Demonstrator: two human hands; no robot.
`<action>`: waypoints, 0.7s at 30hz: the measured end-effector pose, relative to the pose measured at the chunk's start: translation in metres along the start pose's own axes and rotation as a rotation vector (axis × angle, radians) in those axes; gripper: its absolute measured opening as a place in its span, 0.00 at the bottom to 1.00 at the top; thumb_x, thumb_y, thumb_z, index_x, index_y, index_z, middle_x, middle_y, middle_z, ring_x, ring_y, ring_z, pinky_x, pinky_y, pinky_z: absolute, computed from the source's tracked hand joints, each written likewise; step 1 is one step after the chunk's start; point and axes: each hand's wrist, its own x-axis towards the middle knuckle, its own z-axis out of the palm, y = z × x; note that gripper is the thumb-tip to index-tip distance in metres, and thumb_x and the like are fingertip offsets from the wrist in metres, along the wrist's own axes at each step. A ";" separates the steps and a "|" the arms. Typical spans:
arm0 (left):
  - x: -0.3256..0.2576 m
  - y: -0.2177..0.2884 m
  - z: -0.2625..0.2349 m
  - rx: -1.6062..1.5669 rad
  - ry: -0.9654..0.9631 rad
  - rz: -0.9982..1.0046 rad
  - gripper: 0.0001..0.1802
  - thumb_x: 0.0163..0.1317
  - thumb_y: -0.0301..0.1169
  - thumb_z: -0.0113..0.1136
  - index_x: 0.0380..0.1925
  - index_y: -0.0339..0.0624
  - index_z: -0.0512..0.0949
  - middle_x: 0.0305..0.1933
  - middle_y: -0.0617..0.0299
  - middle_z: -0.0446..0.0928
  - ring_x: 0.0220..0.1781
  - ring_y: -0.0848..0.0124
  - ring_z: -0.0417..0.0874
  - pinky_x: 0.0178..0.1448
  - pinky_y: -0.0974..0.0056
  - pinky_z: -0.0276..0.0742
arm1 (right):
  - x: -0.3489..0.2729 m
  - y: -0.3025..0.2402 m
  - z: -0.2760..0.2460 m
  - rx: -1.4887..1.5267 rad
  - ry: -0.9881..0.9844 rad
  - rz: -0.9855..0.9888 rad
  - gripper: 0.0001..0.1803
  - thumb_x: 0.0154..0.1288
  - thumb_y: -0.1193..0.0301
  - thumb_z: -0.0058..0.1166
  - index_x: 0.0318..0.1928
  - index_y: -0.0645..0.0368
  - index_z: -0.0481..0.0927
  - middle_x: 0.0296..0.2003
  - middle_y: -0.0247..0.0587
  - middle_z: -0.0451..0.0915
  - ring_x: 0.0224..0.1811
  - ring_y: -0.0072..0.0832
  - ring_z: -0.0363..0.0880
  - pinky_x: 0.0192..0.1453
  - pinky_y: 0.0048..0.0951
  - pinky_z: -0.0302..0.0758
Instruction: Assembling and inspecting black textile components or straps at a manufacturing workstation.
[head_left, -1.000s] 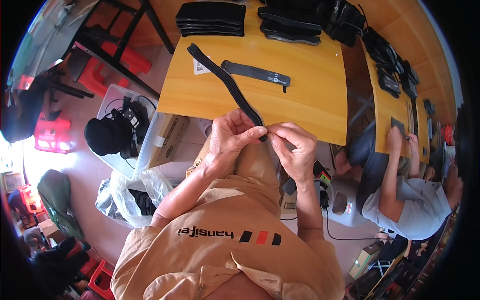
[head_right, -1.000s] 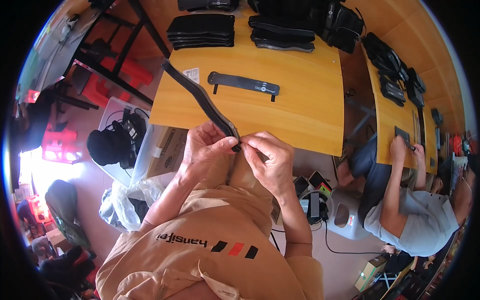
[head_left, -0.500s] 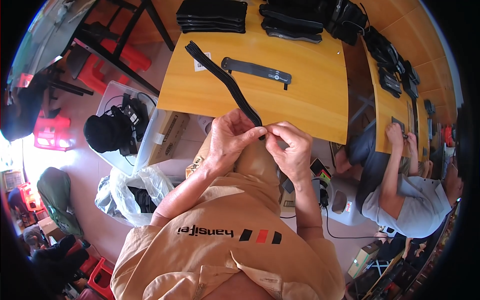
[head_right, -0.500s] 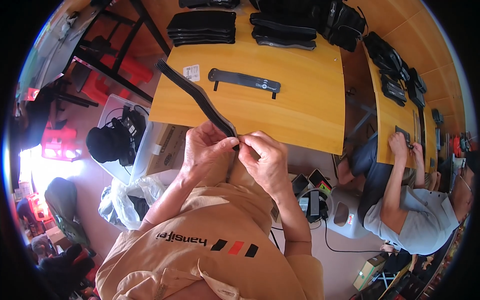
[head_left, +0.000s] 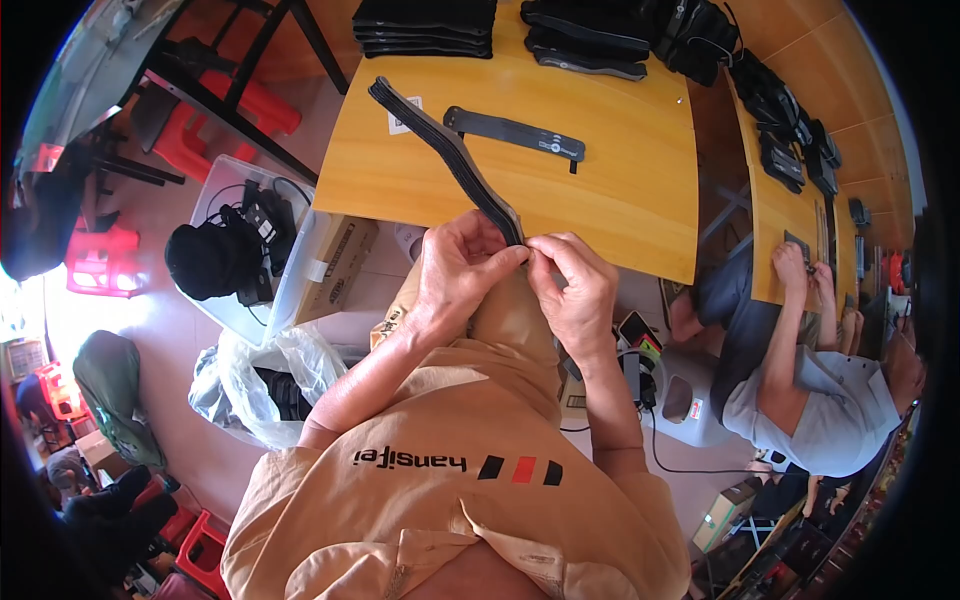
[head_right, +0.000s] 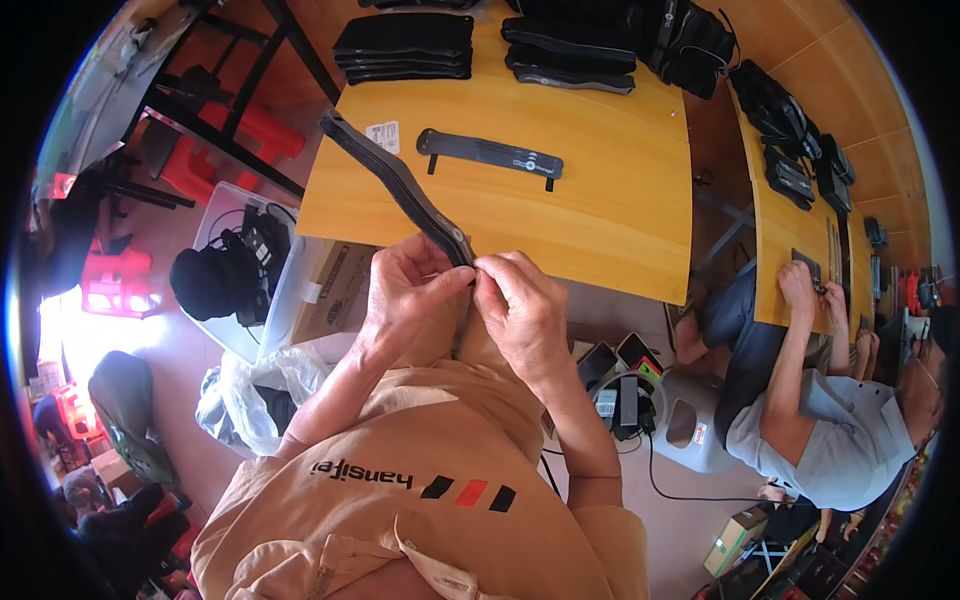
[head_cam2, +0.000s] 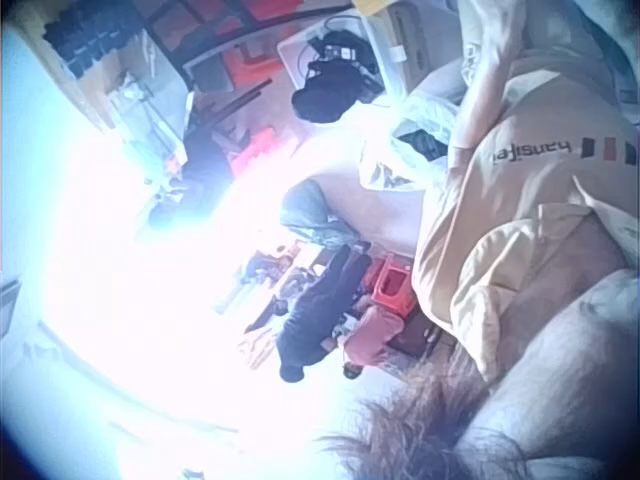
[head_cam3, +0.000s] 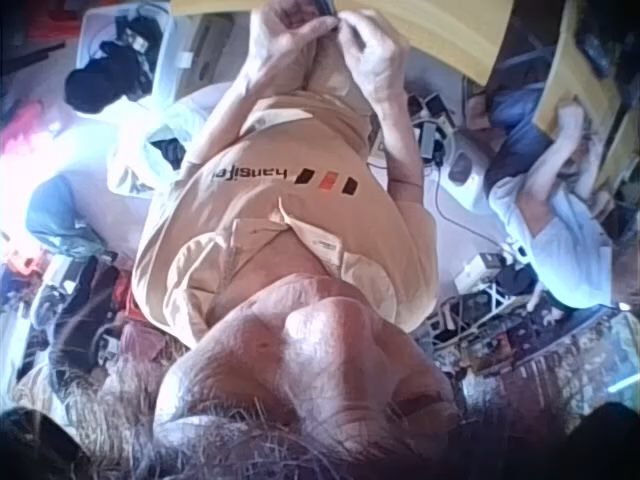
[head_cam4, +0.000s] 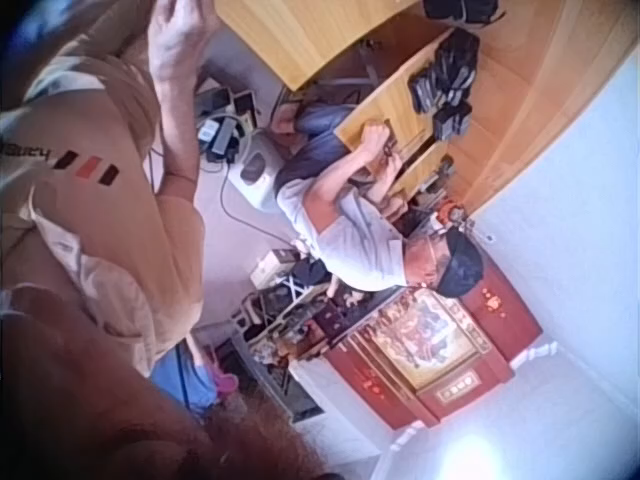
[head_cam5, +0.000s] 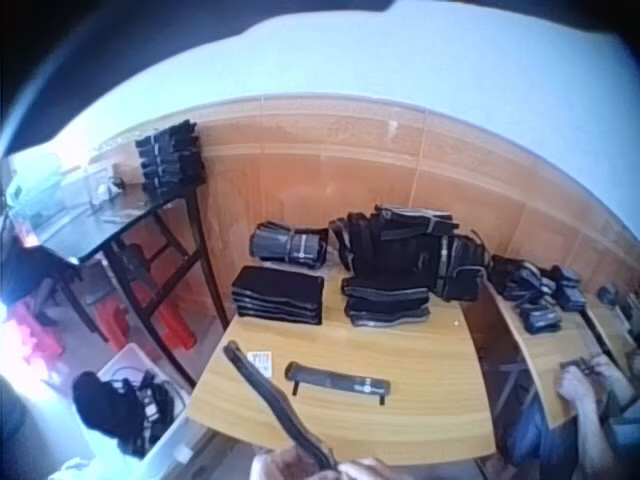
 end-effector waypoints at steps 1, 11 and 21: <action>0.001 -0.001 0.000 0.000 0.008 -0.002 0.09 0.52 0.23 0.64 0.32 0.31 0.77 0.29 0.61 0.80 0.32 0.81 0.78 0.38 0.75 0.76 | -0.001 -0.001 0.001 0.000 -0.001 0.001 0.11 0.48 0.86 0.56 0.34 0.64 0.77 0.27 0.44 0.77 0.25 0.37 0.78 0.28 0.30 0.74; -0.002 -0.004 0.002 0.032 0.065 -0.001 0.07 0.51 0.20 0.62 0.30 0.30 0.76 0.29 0.63 0.79 0.31 0.82 0.77 0.37 0.76 0.75 | -0.007 0.002 0.013 -0.091 -0.023 -0.009 0.12 0.51 0.85 0.54 0.37 0.63 0.71 0.30 0.45 0.73 0.29 0.43 0.76 0.30 0.37 0.73; -0.001 -0.001 0.004 -0.008 0.081 0.008 0.07 0.51 0.18 0.59 0.33 0.30 0.75 0.31 0.62 0.79 0.32 0.82 0.78 0.38 0.76 0.75 | -0.008 -0.002 0.020 -0.155 0.016 -0.021 0.12 0.53 0.86 0.51 0.39 0.66 0.70 0.31 0.48 0.71 0.30 0.45 0.75 0.32 0.38 0.73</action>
